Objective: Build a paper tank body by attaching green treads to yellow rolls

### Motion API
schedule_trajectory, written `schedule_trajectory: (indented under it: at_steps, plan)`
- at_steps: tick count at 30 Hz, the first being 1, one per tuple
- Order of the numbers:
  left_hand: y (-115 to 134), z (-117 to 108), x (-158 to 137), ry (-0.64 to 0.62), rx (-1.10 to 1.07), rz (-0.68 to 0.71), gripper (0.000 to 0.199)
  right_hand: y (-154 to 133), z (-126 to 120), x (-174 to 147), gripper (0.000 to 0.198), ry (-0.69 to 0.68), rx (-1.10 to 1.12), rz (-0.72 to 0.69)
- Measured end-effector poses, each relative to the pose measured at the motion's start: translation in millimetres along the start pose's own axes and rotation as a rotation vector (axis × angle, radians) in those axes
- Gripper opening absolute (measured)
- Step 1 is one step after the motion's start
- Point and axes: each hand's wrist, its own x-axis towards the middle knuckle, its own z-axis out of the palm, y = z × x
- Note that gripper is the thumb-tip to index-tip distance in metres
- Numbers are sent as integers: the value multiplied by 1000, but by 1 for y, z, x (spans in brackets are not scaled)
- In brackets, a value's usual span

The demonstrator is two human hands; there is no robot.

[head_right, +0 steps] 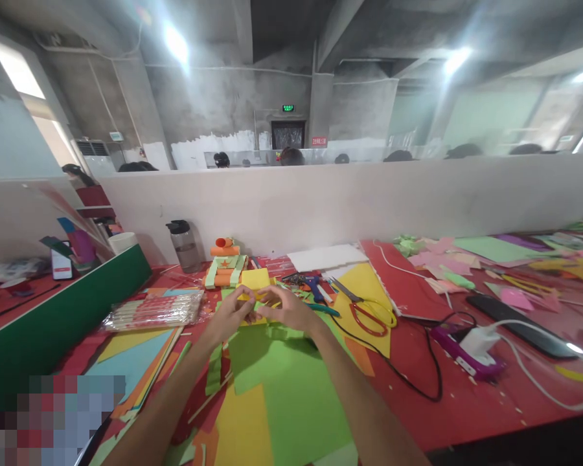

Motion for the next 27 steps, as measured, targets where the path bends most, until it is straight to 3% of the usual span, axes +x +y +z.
schedule_trajectory:
  at_steps: [5,16,20,25,27]
  plan:
    - [0,2,-3,-28,59,4,26,5,20,5,36,37,-33,-27]
    - [-1,-8,-6,-68,236,-37,30,19,21,8,27,67,-106,24]
    - [-4,-16,-4,15,267,-10,29,15,20,7,25,92,-116,35]
    - [-4,-43,1,264,346,47,24,12,20,7,21,94,-111,23]
    - [-2,-53,2,308,374,47,23,11,21,6,21,85,-100,43]
